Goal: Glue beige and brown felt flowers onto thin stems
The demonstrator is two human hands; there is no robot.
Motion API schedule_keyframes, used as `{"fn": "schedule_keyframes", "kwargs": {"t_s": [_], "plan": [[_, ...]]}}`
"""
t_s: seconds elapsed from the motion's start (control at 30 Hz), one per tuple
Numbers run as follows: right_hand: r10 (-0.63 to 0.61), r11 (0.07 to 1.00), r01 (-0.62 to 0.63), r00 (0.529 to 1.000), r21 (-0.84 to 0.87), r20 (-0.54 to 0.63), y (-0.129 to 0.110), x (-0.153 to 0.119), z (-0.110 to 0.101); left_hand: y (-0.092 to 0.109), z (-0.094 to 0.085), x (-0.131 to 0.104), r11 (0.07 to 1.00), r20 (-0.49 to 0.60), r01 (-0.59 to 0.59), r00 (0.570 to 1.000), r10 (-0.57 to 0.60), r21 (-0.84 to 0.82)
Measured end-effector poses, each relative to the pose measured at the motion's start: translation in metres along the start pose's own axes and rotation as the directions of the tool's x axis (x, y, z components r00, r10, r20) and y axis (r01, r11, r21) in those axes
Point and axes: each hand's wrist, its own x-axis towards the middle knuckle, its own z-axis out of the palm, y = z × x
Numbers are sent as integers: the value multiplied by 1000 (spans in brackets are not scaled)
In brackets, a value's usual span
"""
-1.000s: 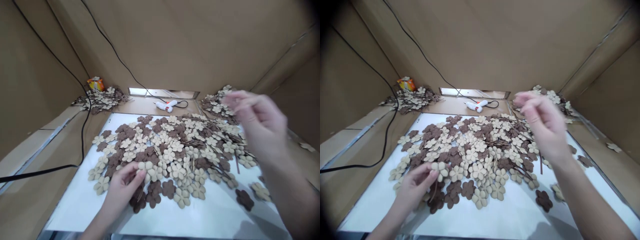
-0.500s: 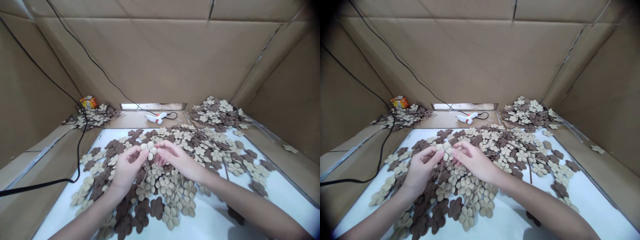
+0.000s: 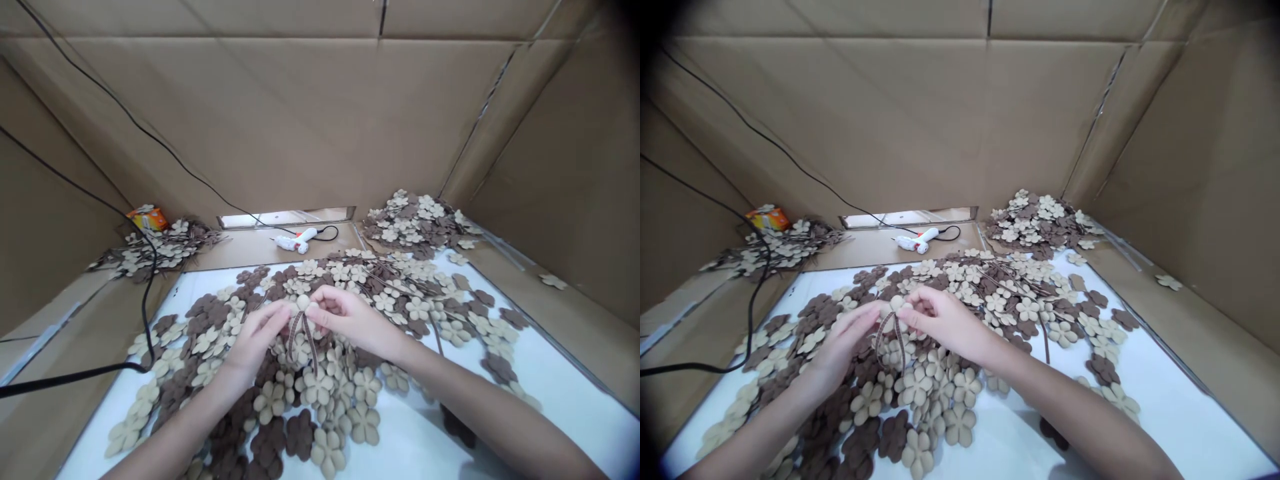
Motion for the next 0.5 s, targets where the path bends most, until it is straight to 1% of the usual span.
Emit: {"fn": "schedule_keyframes", "kwargs": {"t_s": [0.07, 0.13, 0.2, 0.3, 0.43, 0.5], "plan": [[11, 1000, -11, 1000, 16, 15, 2, 1, -1, 5, -3, 4, 998, 50, -4, 999, 1, 68], [25, 1000, -25, 999, 19, 27, 4, 2, -3, 10, -4, 8, 994, 100, 13, 995, -24, 109], [44, 999, -45, 998, 14, 44, 5, 2, -6, 14, -5, 11, 991, 156, 57, 985, -75, 122], [57, 998, -56, 996, -19, 65, 5, 2, -10, 19, -5, 13, 984, 251, 119, 956, -150, 134], [55, 997, -52, 997, -55, 52, 4, 1, -11, 18, -4, 14, 978, 317, 186, 926, -206, 92], [54, 998, -53, 998, -29, 38, 3, 1, -11, 16, -3, 14, 976, 327, 212, 921, -214, 42]]}}
